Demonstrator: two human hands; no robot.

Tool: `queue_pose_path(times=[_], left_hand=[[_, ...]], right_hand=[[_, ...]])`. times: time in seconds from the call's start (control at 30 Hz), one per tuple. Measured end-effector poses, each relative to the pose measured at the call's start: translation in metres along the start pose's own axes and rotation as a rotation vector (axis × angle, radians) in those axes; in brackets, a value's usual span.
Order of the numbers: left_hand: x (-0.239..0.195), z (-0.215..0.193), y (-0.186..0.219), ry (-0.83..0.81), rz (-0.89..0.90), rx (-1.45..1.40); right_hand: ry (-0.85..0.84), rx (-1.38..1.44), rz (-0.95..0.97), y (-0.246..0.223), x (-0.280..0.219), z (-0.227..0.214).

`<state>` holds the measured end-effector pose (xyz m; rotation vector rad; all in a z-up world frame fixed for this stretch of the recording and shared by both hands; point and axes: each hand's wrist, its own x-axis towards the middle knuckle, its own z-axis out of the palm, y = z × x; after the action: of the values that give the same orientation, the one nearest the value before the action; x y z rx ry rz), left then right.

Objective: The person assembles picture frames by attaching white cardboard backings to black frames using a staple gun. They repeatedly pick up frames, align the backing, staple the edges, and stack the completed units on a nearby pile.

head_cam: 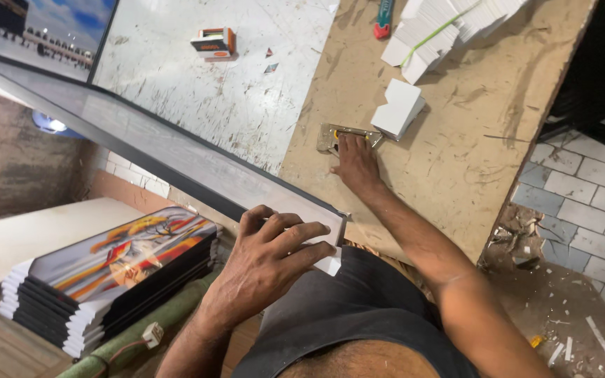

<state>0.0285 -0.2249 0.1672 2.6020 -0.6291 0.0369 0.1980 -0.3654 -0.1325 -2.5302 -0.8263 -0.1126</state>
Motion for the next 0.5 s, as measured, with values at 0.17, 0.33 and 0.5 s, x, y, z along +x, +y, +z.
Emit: queue_pose_path(times=[0.17,0.33,0.5], left_hand=[[-0.008,0.009,0.005,0.012,-0.118,-0.075],[-0.009,0.002,0.003,-0.037,-0.143,-0.128],[-0.01,-0.001,0.0,-0.066,-0.152,-0.146]], right_hand=[[-0.515,0.003,0.301,0.021,0.002,0.014],[-0.766,1.175,0.437,0.026,-0.008,-0.041],[-0.654,1.305,-0.055,0.011,-0.044,-0.119]])
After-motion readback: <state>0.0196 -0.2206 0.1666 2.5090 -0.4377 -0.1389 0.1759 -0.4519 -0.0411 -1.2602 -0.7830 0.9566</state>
